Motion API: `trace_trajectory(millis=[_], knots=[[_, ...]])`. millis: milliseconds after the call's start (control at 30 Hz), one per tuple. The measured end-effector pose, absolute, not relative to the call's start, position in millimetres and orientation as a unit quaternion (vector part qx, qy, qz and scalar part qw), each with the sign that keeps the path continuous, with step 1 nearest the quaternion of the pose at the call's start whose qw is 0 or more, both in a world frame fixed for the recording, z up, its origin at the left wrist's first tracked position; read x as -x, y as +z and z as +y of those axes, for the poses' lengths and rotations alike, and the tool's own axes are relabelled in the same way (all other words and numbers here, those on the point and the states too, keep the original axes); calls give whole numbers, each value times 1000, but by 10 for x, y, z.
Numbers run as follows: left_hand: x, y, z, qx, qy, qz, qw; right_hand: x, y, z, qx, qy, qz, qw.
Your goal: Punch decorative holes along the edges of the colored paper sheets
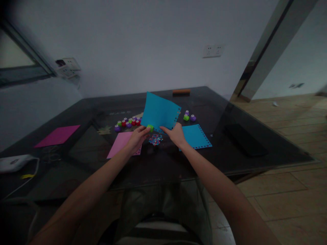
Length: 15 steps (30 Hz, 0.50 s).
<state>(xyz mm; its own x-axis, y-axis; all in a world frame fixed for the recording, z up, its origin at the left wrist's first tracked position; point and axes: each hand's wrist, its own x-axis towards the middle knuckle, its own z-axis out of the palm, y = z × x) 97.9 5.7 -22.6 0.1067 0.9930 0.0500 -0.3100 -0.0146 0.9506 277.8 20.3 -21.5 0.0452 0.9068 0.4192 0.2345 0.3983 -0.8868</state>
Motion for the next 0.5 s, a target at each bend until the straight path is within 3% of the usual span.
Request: trace_trajectory(millis=[500], knots=[[-963, -227, 59, -463, 556, 393, 568, -2769, -205, 187, 460, 297, -618, 564]])
